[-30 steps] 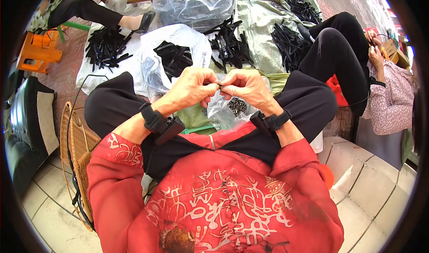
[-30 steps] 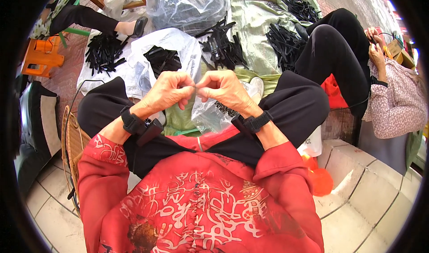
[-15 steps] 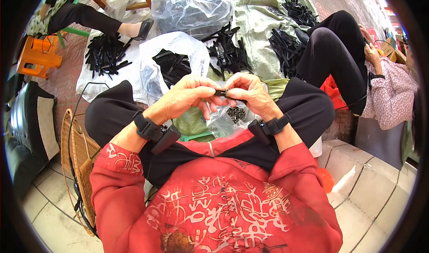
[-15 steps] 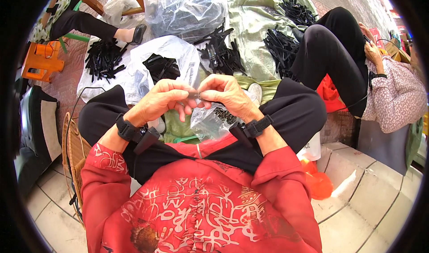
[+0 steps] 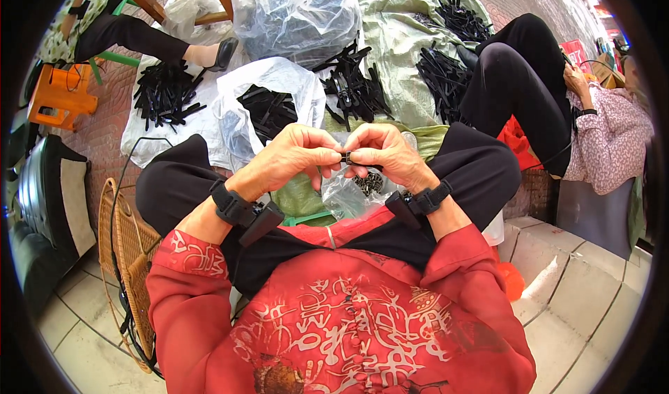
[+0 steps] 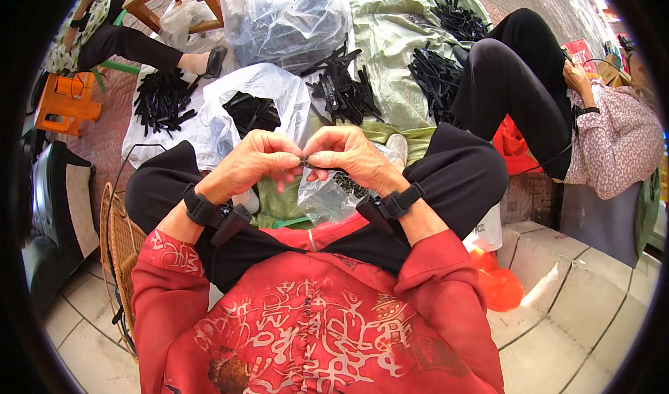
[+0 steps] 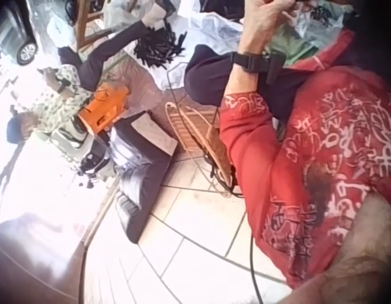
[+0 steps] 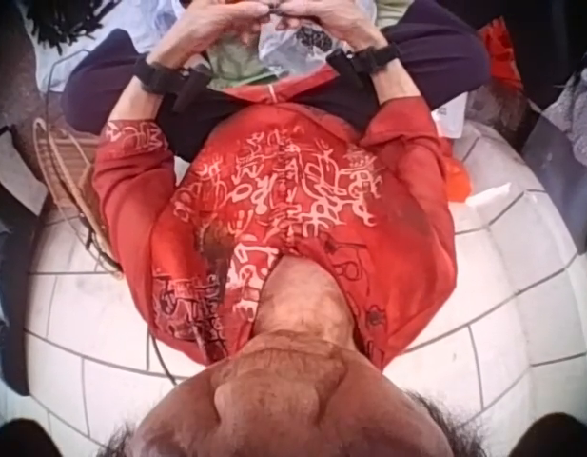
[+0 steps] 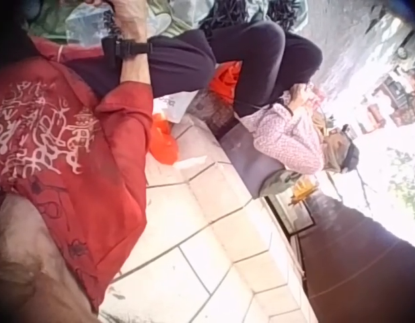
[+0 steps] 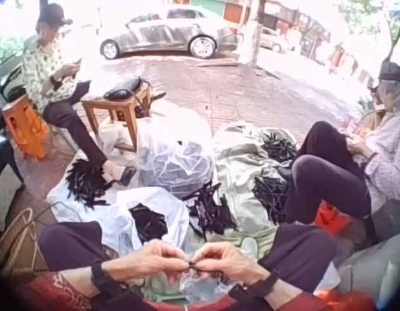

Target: Assembling black shoe straps by threading them through small metal rings.

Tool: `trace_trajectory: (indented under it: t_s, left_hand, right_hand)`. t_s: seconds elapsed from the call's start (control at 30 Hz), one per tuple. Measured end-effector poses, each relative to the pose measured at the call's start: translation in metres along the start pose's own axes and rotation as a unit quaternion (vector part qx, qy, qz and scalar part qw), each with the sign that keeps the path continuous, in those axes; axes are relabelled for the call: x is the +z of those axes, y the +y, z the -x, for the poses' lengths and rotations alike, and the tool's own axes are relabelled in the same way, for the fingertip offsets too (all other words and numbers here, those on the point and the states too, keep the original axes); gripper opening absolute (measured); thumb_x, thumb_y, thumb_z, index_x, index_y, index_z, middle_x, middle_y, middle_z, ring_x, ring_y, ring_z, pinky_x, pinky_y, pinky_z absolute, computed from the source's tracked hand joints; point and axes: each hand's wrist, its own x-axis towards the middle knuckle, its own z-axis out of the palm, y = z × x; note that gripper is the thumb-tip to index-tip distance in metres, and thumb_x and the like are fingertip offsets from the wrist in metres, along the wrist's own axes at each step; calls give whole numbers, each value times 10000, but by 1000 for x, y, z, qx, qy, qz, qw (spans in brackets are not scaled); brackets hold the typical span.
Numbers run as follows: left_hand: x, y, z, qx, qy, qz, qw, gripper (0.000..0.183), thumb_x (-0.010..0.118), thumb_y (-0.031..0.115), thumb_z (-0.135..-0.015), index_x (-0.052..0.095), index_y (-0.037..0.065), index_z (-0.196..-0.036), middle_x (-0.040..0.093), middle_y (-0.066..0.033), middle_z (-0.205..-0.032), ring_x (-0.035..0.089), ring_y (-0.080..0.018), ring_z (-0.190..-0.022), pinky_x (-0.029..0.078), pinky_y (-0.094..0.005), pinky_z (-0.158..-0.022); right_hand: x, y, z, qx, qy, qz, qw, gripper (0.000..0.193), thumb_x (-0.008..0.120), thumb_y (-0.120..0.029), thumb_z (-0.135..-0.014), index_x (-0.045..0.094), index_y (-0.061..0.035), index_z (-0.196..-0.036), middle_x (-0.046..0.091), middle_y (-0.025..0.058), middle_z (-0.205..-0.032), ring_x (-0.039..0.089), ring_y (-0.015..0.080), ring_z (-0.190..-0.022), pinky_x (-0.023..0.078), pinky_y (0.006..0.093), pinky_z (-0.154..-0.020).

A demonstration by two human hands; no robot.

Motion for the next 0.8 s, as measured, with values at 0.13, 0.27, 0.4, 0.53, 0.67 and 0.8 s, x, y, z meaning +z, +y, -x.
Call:
trace_trajectory:
  t_s: [0.13, 0.27, 0.4, 0.53, 0.67, 0.8]
  left_hand:
    - [-3, -1, -2, 2, 8, -62, 998, 129, 600, 123, -765, 608, 0, -802, 569, -30, -644, 507, -68, -498, 407, -186, -422]
    - [-1, -6, -4, -16, 50, -47, 998, 127, 611, 135, -756, 594, 9, -751, 517, 4, -587, 456, -44, -471, 365, -172, -407]
    - [4, -9, -4, -30, 75, -25, 996, 129, 605, 132, -759, 576, 16, -711, 492, 17, -571, 436, -39, -467, 362, -170, -409]
    - [5, -11, -5, -29, 83, -26, 996, 114, 590, 124, -772, 574, 14, -745, 498, 12, -590, 442, -38, -477, 363, -170, -411]
    - [-1, -14, -3, -25, 3, 102, 994, 98, 571, 104, -789, 566, 10, -813, 509, -9, -617, 469, -67, -471, 382, -183, -415]
    - [0, -14, -2, -28, -43, 149, 988, 104, 565, 74, -790, 564, 10, -872, 524, -28, -638, 502, -95, -475, 407, -206, -420]
  right_hand:
    - [0, -3, 0, 13, 3, 48, 999, 141, 593, -63, -771, 566, 14, -886, 579, 56, -771, 571, 124, -628, 478, 222, -603]
    - [3, -10, 2, -144, 12, 322, 936, 226, 671, -56, -680, 597, -9, -888, 566, 45, -818, 549, 124, -732, 460, 247, -662]
    - [8, -9, 0, -269, 58, 505, 818, 218, 679, -54, -601, 604, -40, -806, 550, 54, -764, 542, 176, -727, 441, 271, -645]
    - [12, -7, 0, -277, 70, 507, 813, 212, 677, -42, -593, 603, -41, -792, 559, 59, -758, 545, 191, -725, 444, 271, -641]
    - [8, -7, 1, -265, 60, 435, 859, 200, 663, -21, -597, 610, -38, -789, 575, 60, -759, 553, 179, -709, 445, 270, -635]
    - [7, -11, 4, -254, 37, 392, 883, 196, 651, -8, -598, 615, -26, -790, 587, 63, -748, 556, 170, -699, 440, 261, -632]
